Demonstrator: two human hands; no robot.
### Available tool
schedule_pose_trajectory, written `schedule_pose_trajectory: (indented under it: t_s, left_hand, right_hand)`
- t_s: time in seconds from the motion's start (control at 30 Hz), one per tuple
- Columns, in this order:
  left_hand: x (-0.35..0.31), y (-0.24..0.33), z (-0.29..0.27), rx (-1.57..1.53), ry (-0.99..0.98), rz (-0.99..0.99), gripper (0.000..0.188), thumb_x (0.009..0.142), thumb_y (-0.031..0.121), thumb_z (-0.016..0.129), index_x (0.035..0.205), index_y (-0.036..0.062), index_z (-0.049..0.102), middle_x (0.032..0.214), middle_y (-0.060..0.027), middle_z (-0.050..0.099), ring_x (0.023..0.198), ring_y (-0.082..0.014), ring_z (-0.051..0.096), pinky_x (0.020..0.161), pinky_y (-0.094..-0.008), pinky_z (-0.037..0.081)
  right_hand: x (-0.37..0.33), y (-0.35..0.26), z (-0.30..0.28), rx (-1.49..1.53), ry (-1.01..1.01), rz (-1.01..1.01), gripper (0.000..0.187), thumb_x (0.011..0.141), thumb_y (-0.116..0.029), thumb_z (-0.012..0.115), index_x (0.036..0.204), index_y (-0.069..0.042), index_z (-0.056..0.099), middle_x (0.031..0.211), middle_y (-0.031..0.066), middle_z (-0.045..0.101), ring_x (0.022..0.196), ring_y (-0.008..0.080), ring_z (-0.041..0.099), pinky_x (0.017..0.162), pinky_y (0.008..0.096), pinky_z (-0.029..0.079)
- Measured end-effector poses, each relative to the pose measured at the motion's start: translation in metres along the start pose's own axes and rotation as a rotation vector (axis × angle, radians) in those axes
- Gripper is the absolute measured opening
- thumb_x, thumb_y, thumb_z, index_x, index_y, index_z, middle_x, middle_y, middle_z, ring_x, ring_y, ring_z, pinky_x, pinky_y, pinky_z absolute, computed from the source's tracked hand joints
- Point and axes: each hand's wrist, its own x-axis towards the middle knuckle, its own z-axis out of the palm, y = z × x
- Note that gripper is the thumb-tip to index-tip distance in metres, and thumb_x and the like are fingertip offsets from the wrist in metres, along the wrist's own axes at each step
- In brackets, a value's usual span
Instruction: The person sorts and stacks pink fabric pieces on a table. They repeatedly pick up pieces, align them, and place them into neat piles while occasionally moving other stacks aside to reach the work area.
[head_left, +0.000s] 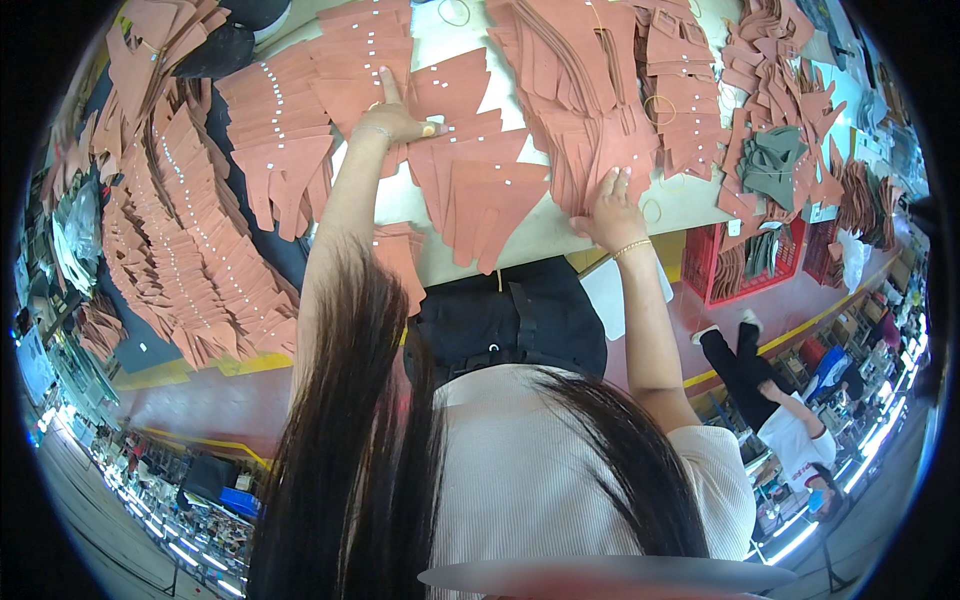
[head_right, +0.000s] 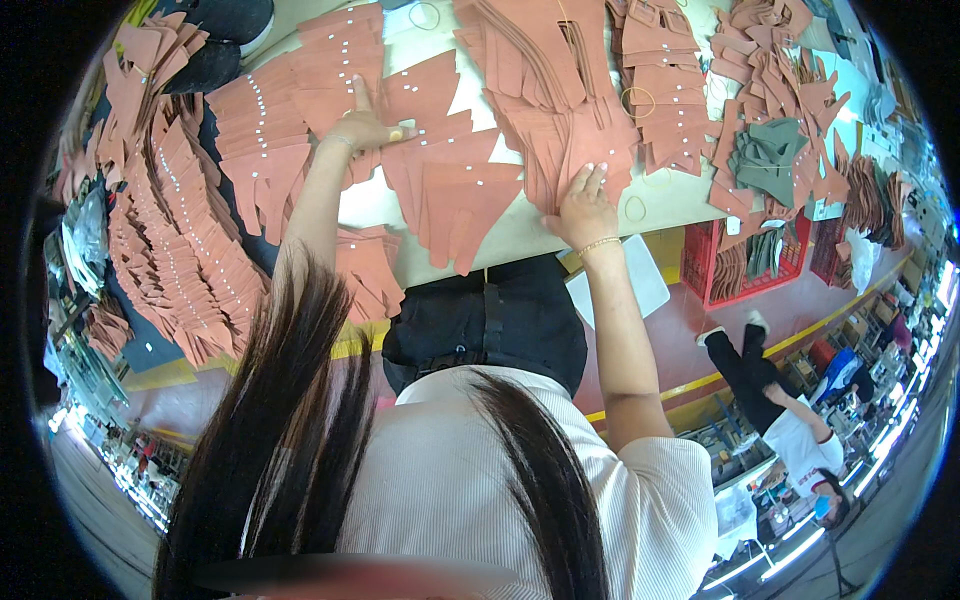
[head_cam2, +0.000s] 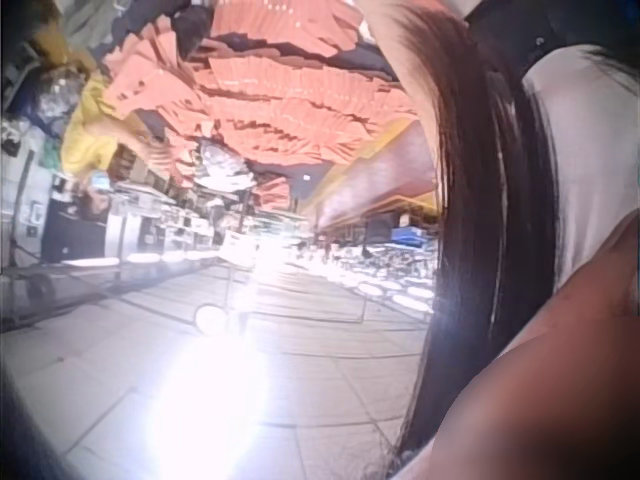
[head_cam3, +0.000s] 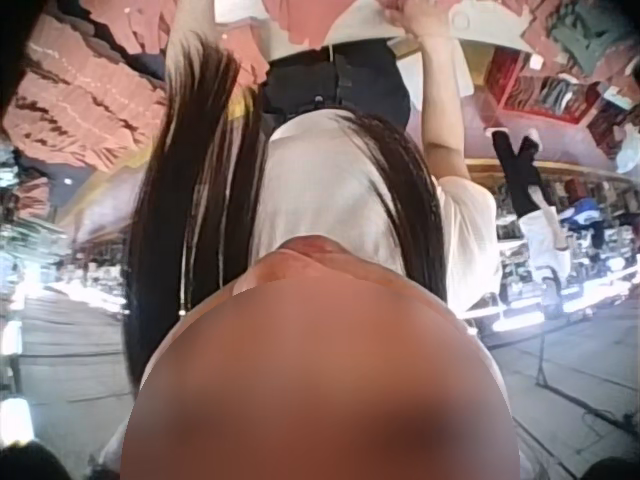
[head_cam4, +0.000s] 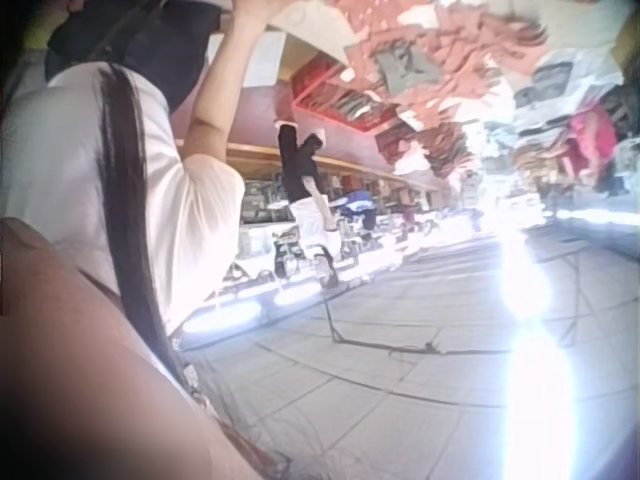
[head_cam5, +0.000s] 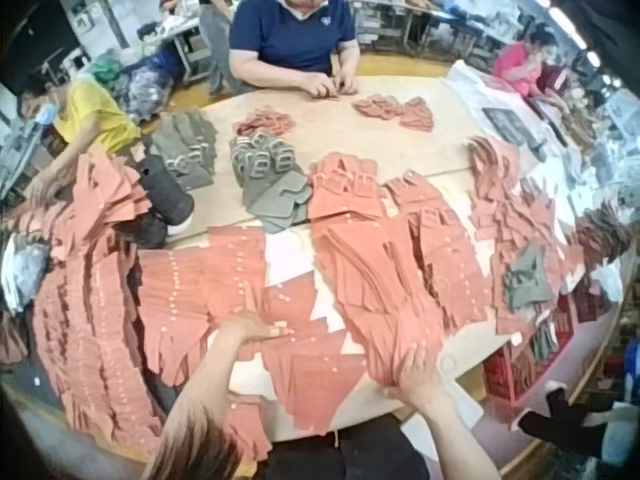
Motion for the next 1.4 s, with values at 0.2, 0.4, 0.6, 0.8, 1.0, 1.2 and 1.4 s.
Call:
schedule_pose_trajectory:
  t_s: [0.2,0.4,0.6,0.8,1.0,1.2,1.4]
  left_hand:
    - [-0.013,0.006,-0.006,-0.006,-0.035,-0.042,0.14,0.068,0.056,0.078,0.151,0.0051,-0.023,0.138,-0.0276,0.05,0.12,-0.0367,0.059,0.093,-0.0434,0.053]
    - [-0.015,0.005,-0.002,0.043,-0.006,-0.04,0.138,0.07,0.051,0.079,0.151,0.006,-0.023,0.136,-0.0255,0.053,0.119,-0.0352,0.059,0.092,-0.0431,0.054]
    - [-0.015,0.006,-0.001,0.07,0.015,-0.038,0.136,0.071,0.046,0.08,0.151,0.0069,-0.023,0.135,-0.0233,0.055,0.118,-0.0337,0.06,0.091,-0.0429,0.054]
    - [-0.007,0.005,-0.001,0.083,0.034,-0.044,0.134,0.072,0.041,0.081,0.151,0.0077,-0.022,0.133,-0.0212,0.057,0.117,-0.0321,0.061,0.09,-0.0426,0.055]
    - [0.002,0.003,0.003,0.11,0.02,-0.048,0.135,0.072,0.042,0.081,0.151,0.0084,-0.023,0.137,-0.022,0.054,0.121,-0.0348,0.058,0.094,-0.0439,0.052]
    - [0.007,0.002,0.007,0.178,0.046,-0.027,0.137,0.071,0.043,0.082,0.151,0.0064,-0.024,0.134,-0.0243,0.055,0.121,-0.0363,0.058,0.097,-0.0429,0.05]
    - [0.011,0.002,0.007,0.145,0.008,-0.063,0.139,0.07,0.044,0.082,0.15,0.0058,-0.024,0.134,-0.023,0.056,0.119,-0.0357,0.059,0.093,-0.0428,0.052]
  right_hand:
    - [0.0,-0.001,-0.004,-0.003,-0.017,0.018,0.117,0.071,-0.042,0.081,0.143,0.021,0.013,0.145,0.0482,0.019,0.123,0.0498,0.051,0.101,0.0426,0.047]
    - [0.0,-0.001,-0.001,-0.011,-0.009,0.022,0.119,0.07,-0.042,0.081,0.143,0.021,0.012,0.146,0.0478,0.018,0.123,0.0496,0.051,0.101,0.0425,0.047]
    - [0.001,0.0,-0.001,-0.019,-0.016,0.02,0.119,0.071,-0.043,0.08,0.144,0.02,0.01,0.146,0.0472,0.017,0.123,0.0495,0.052,0.101,0.0423,0.047]
    - [0.004,-0.001,-0.003,-0.037,-0.089,0.069,0.119,0.073,-0.047,0.08,0.147,0.016,0.012,0.151,0.0407,0.019,0.129,0.045,0.048,0.103,0.0429,0.046]
    - [0.003,0.001,0.0,-0.031,-0.031,0.01,0.119,0.07,-0.043,0.08,0.143,0.021,0.011,0.145,0.0486,0.017,0.123,0.0502,0.051,0.101,0.0423,0.047]
    - [0.004,-0.001,-0.002,-0.037,-0.065,0.041,0.12,0.071,-0.047,0.08,0.145,0.019,0.011,0.148,0.0441,0.018,0.127,0.0467,0.05,0.102,0.0423,0.046]
    - [0.004,-0.002,-0.004,-0.044,-0.085,0.054,0.121,0.073,-0.048,0.08,0.146,0.017,0.01,0.15,0.0421,0.018,0.128,0.0453,0.049,0.103,0.0421,0.045]
